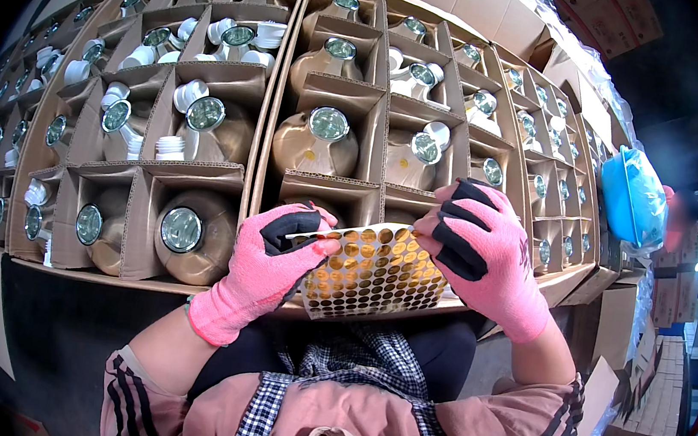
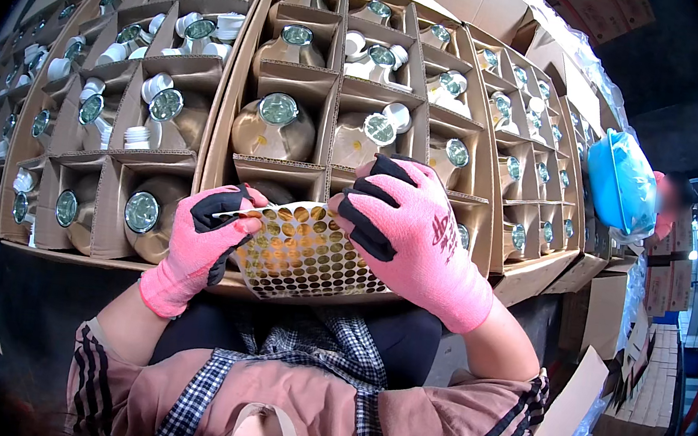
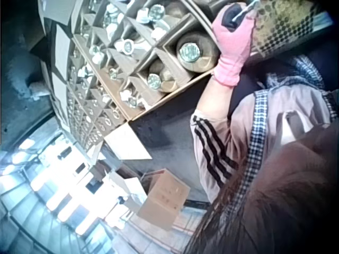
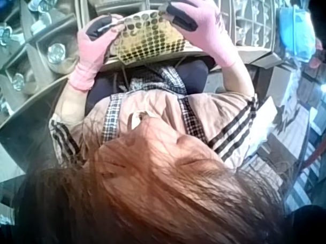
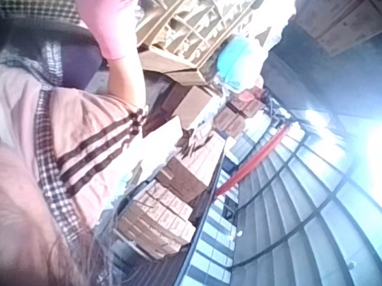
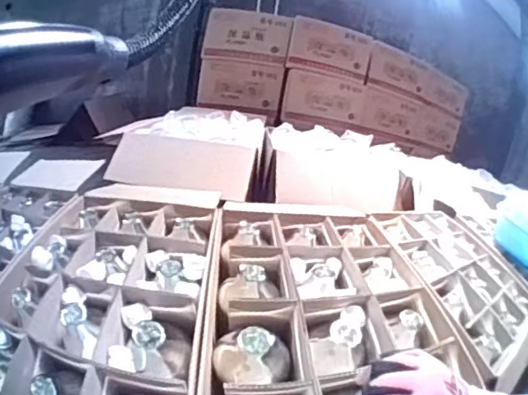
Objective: The person applies small, round, gold-colored stickers to the tops of glass jars arranged in cardboard trays. They peel individual stickers from a sheet and press them onto the jar surfaces one by one.
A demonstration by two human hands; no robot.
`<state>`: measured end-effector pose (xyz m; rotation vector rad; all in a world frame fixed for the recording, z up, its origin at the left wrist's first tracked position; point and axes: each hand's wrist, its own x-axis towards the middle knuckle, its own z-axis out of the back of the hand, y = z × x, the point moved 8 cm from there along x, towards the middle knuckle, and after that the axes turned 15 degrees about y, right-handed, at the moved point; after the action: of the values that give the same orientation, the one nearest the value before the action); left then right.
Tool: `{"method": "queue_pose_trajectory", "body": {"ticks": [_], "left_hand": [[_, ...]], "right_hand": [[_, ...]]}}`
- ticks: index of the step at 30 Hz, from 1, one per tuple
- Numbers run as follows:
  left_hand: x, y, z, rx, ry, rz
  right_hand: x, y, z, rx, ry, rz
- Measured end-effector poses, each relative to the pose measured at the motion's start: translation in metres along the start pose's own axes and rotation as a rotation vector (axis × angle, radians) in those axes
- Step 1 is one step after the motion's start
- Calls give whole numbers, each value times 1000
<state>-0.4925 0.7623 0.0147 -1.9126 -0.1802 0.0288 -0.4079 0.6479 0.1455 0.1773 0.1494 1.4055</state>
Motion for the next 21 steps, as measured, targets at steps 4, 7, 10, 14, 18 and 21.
{"method": "queue_pose_trajectory", "body": {"ticks": [4,7,10,14,18,21], "left_hand": [[-1,0,1,-6,-15,-14],[-1,0,2,9,-17,7],[0,2,3,18,-23,6],[0,6,5,-38,-44,5],[-1,10,5,0,-44,39],[3,10,0,84,-21,60]], "right_hand": [[-3,-1,-1,3,-37,-6],[-3,2,-1,-10,-6,12],[-1,-3,-7,12,61,-31],[3,-12,-3,235,56,34],[20,-64,23,389,-118,-159],[60,-141,10,263,-139,-234]]}}
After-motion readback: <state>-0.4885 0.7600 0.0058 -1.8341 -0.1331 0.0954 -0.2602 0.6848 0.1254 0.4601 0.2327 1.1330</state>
